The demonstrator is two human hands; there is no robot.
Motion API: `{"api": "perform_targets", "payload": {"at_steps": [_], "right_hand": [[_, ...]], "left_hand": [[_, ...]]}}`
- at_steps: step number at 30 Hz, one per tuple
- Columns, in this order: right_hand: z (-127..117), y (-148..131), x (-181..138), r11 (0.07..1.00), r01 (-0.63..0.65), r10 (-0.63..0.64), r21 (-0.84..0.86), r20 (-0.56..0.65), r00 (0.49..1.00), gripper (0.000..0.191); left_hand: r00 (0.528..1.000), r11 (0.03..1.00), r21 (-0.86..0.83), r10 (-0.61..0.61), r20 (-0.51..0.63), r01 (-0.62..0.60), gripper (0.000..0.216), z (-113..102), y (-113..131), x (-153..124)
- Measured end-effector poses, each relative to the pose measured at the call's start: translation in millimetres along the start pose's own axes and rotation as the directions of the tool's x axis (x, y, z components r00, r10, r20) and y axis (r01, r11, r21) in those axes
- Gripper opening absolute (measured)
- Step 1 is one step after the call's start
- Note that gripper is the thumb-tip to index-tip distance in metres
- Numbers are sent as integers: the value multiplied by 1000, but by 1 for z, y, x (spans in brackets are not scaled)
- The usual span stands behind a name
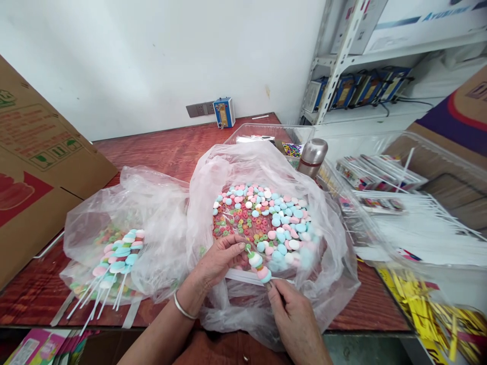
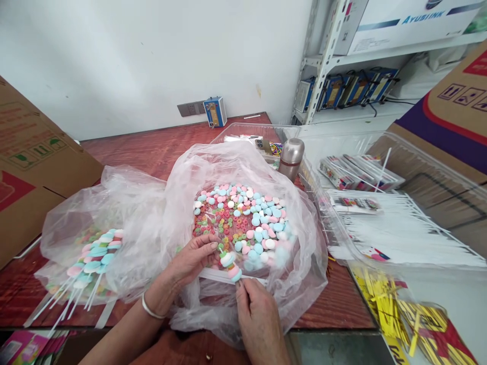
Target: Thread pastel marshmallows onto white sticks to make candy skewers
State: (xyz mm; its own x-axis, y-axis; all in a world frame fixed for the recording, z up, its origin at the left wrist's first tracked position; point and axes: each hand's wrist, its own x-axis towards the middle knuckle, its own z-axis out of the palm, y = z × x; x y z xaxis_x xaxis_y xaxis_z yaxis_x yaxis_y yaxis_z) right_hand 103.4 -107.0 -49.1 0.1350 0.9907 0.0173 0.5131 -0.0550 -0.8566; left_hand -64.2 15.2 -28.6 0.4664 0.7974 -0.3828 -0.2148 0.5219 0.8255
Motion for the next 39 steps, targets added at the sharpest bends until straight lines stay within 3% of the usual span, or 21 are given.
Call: {"api": "perform_targets", "payload": {"at_steps": [7,11,16,21,24,29,33,35,37,39], "right_hand": [[-1,-8,0,1000,-4,4,0,10,1000,34],[3,-13,0,986,95,-106,-138,-71,992,32],[8,-10,0,925,141,-203,-354,-144,969,40],[14,-4,-3,904,108,-191,-413,-167,967,45],[15,-5,-4,898,51,-128,-436,-150,980,46],[10,-17,4,923,30,-42,-384,-23,999,38],[7,-26,18,948,45,-40,-314,24,999,37],[-1,-26,27,951,41,-48,-307,-16,999,33],[-13,-24,37,935,-20,-17,-353,-102,995,26],[-24,-21,48,907,-81,29,-413,-130,991,23]], "left_hand": [[999,997,-75,36,23,-35,26,6,-2,-1],[999,992,-130,1,35,4,24,14,-1,-2],[997,945,-318,82,0,-78,23,42,3,-8],[984,906,-383,152,-94,-177,26,69,-9,-13],[973,932,-289,185,-137,-218,29,75,-21,-15],[968,971,-114,190,-166,-210,37,75,-31,-20],[966,973,-84,197,-166,-213,38,65,-30,-16],[959,973,-46,212,-190,-225,42,55,-26,-8],[932,950,162,298,-207,-268,39,44,-20,2],[893,808,496,431,-131,-317,23,35,-16,12]]}}
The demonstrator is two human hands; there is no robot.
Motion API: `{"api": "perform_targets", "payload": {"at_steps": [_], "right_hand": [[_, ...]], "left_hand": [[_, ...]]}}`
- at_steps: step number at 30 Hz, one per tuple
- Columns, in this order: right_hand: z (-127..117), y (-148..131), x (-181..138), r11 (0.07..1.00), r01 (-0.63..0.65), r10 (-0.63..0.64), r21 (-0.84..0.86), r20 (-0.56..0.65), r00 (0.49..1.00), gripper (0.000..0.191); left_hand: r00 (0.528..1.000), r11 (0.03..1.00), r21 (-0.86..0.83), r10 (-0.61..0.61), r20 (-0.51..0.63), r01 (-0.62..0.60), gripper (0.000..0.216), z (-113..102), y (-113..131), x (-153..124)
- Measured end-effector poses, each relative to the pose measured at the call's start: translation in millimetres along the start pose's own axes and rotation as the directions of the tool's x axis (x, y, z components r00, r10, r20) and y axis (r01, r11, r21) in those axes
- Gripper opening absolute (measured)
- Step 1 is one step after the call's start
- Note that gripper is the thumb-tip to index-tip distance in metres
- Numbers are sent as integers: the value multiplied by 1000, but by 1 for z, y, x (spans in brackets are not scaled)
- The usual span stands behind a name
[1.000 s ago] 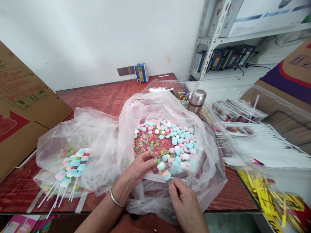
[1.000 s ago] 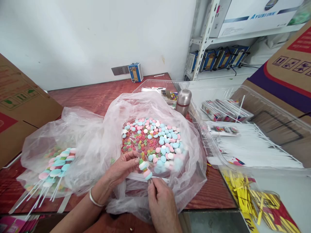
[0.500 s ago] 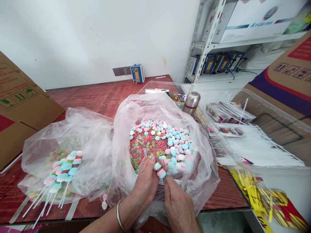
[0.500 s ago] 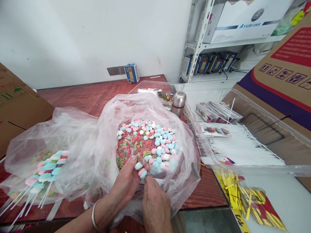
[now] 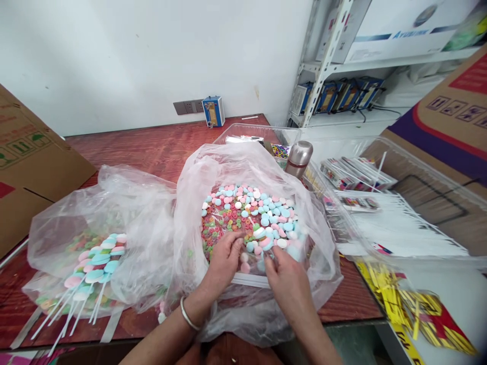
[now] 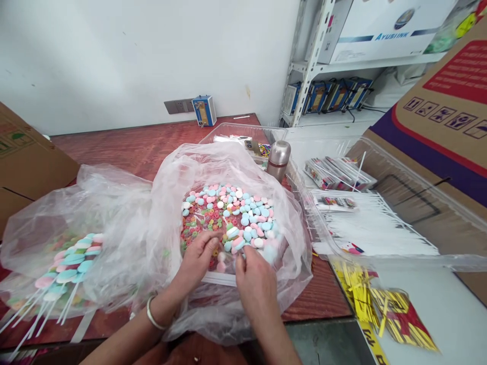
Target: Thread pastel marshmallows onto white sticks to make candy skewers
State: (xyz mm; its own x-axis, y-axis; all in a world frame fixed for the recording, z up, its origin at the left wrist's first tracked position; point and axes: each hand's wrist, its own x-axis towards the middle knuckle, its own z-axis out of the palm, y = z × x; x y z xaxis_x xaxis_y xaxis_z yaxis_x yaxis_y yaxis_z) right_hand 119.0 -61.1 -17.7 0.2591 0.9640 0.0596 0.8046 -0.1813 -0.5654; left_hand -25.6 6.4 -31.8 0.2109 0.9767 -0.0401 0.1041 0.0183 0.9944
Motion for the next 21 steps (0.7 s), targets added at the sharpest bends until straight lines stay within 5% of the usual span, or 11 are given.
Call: {"api": "perform_targets", "payload": {"at_steps": [4,10,15,18,21], "right_hand": [[-1,3,17,997,15,-9,-80,77,997,18],[16,-3,20,988,22,-5,-155,105,994,14],[20,8,20,975,-131,131,181,13,991,25],[22,14,20,803,-177,171,570,64,983,36],[24,15,18,640,-206,153,740,140,978,35]], "left_hand": [[954,858,425,218,207,-289,20,-2,-6,15],[932,764,540,234,277,-353,19,-2,-12,14],[979,938,312,101,176,-153,15,-13,-8,4],[948,997,23,-75,310,71,14,-12,1,-1],[925,984,-85,-115,362,156,20,-9,9,-2]]}}
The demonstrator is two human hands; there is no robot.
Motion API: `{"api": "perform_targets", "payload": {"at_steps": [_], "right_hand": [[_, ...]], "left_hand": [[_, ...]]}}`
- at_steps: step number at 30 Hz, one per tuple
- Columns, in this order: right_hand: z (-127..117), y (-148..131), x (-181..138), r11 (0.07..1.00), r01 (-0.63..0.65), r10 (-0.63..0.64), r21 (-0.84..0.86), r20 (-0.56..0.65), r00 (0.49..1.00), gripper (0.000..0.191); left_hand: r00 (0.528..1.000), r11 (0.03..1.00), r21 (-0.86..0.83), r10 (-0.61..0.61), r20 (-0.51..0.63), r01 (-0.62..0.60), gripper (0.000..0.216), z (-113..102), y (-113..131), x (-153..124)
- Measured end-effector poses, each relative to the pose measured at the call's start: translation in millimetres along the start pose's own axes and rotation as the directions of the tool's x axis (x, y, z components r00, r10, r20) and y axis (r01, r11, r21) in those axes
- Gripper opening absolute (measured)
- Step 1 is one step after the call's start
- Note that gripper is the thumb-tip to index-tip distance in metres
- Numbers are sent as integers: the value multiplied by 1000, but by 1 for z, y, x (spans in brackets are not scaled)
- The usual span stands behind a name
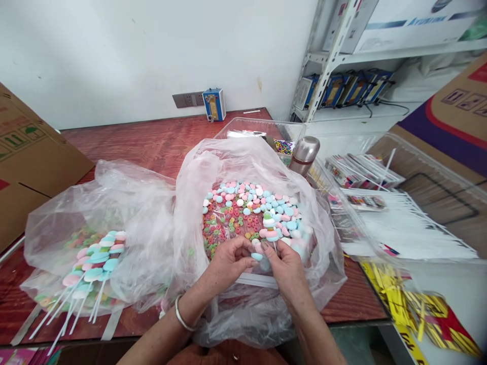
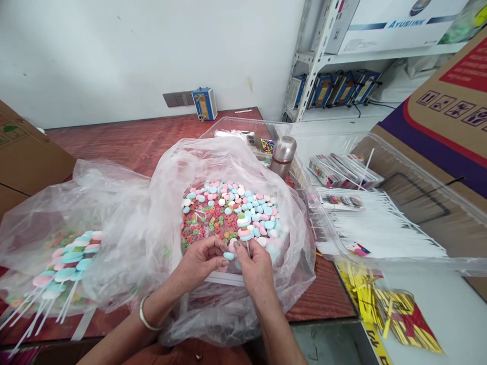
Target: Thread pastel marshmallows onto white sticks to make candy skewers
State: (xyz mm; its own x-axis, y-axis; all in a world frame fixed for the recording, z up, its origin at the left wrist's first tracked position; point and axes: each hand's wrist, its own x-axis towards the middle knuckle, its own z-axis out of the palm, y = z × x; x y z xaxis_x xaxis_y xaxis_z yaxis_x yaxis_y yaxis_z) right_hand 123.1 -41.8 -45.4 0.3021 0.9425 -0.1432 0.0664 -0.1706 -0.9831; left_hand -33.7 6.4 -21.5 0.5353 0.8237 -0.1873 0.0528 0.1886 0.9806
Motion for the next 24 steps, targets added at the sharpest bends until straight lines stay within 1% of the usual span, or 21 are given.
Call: {"api": "perform_targets", "payload": {"at_steps": [2,5,9,12,14,16,18,21,24], "right_hand": [[0,0,-2,1000,7,-8,29,9,1000,33],[0,-4,-6,998,59,-60,10,35,998,29],[-3,-9,-11,994,108,-107,-3,105,989,28],[-4,-12,-12,994,94,-104,61,195,975,31],[-4,-12,-11,992,73,-94,99,223,970,32],[-3,-9,-12,992,61,-83,114,193,978,30],[-1,-5,-12,991,38,-55,126,137,989,29],[2,1,-15,990,-20,8,141,86,996,36],[4,2,-16,990,-62,51,131,80,995,42]], "left_hand": [[1000,1000,-11,1,-20,-1,21,2,2,0],[998,1000,-21,-1,-58,0,21,3,1,0],[993,991,-135,-27,-111,12,27,5,-1,0],[992,977,-211,-54,-112,29,37,4,-2,2],[991,969,-235,-96,-90,73,39,3,-4,3],[991,963,-246,-125,-56,108,39,1,-6,3],[994,965,-244,-109,-30,99,41,0,-6,2],[998,975,-214,-57,-11,54,40,-2,-4,1],[997,976,-206,-68,32,73,38,-2,-1,-2]]}}
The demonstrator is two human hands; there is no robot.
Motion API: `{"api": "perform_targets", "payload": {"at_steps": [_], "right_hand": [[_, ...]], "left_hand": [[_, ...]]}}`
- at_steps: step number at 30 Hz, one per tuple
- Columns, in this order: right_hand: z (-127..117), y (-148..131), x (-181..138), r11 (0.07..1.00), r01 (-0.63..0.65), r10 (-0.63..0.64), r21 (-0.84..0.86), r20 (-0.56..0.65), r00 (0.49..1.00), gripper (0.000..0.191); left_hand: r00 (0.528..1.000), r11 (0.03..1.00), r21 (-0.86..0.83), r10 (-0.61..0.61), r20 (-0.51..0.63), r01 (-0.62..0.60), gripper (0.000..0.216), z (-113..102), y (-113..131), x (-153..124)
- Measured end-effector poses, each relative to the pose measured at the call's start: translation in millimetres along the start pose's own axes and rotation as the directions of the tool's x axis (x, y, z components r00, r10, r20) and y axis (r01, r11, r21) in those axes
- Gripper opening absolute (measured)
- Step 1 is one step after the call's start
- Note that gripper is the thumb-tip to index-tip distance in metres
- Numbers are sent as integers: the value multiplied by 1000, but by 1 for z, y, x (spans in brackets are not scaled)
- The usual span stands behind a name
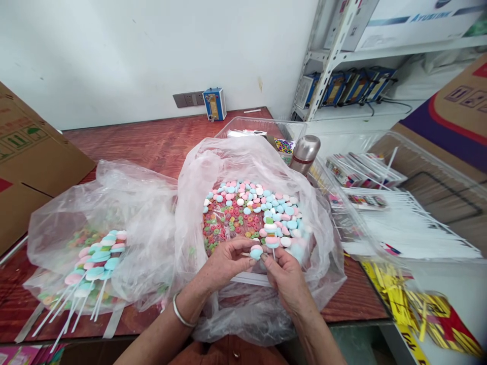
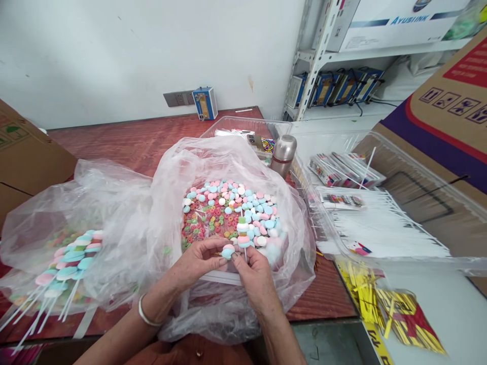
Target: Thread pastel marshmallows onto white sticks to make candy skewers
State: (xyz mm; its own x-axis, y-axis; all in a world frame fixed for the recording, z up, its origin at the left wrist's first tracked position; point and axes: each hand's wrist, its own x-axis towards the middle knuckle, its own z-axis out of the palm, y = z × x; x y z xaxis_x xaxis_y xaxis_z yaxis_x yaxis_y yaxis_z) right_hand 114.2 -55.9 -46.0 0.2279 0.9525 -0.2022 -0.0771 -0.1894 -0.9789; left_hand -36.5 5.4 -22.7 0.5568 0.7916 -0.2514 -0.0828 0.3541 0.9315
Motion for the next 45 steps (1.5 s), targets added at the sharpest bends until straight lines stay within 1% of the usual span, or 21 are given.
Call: {"api": "perform_targets", "payload": {"at_steps": [2,5,6,8,10,12,14,16,19,22,24,26,29,34,36,38,42,45], "right_hand": [[1,-2,0,1000,-4,4,-6,13,1000,41],[1,-5,0,998,40,-39,-39,42,998,33],[0,-7,-2,994,66,-63,-85,37,997,31],[-3,-9,-8,967,111,-113,-230,4,994,29],[-7,-10,-18,918,132,-144,-373,-3,990,32],[-10,-11,-30,899,136,-104,-416,100,990,36],[-11,-13,-40,912,127,-51,-391,199,979,38],[-10,-15,-48,931,107,-13,-349,260,966,40],[-5,-16,-53,958,30,50,-286,269,962,44],[-2,-14,-54,979,-94,139,-182,258,956,48],[-2,-12,-54,977,-184,207,-110,262,942,50],[-2,-10,-55,962,-268,272,-54,282,920,52],[-2,-12,-57,931,-363,334,42,306,892,52],[-1,-26,-59,827,-501,399,256,359,843,45],[0,-31,-59,795,-525,405,304,378,833,43],[2,-33,-59,782,-526,396,334,385,834,43],[6,-30,-58,783,-506,379,362,368,849,44],[9,-24,-56,793,-493,375,358,350,858,44]], "left_hand": [[1000,1000,12,-9,5,9,37,2,0,-1],[997,998,71,6,-73,-1,33,7,-2,-1],[993,997,72,1,-116,7,33,8,-2,0],[977,999,40,-28,-210,37,35,9,-3,3],[953,999,-4,-49,-300,50,38,7,-2,6],[930,999,-28,-32,-367,23,39,3,-1,10],[916,999,-43,3,-402,-22,38,-2,-1,13],[907,997,-43,37,-420,-61,36,-5,-3,15],[905,996,-16,75,-419,-90,32,-6,-5,16],[913,995,16,96,-396,-98,31,-5,-5,15],[917,995,34,101,-386,-95,31,-4,-4,13],[922,995,51,100,-375,-87,31,-3,-2,12],[933,991,100,116,-340,-86,32,-2,-1,9],[951,974,200,156,-266,-104,27,0,1,5],[955,967,224,173,-241,-118,25,1,1,5],[957,960,244,193,-218,-138,23,0,0,5],[956,946,277,224,-192,-166,22,-3,-2,6],[944,928,316,265,-197,-195,22,-5,-4,6]]}}
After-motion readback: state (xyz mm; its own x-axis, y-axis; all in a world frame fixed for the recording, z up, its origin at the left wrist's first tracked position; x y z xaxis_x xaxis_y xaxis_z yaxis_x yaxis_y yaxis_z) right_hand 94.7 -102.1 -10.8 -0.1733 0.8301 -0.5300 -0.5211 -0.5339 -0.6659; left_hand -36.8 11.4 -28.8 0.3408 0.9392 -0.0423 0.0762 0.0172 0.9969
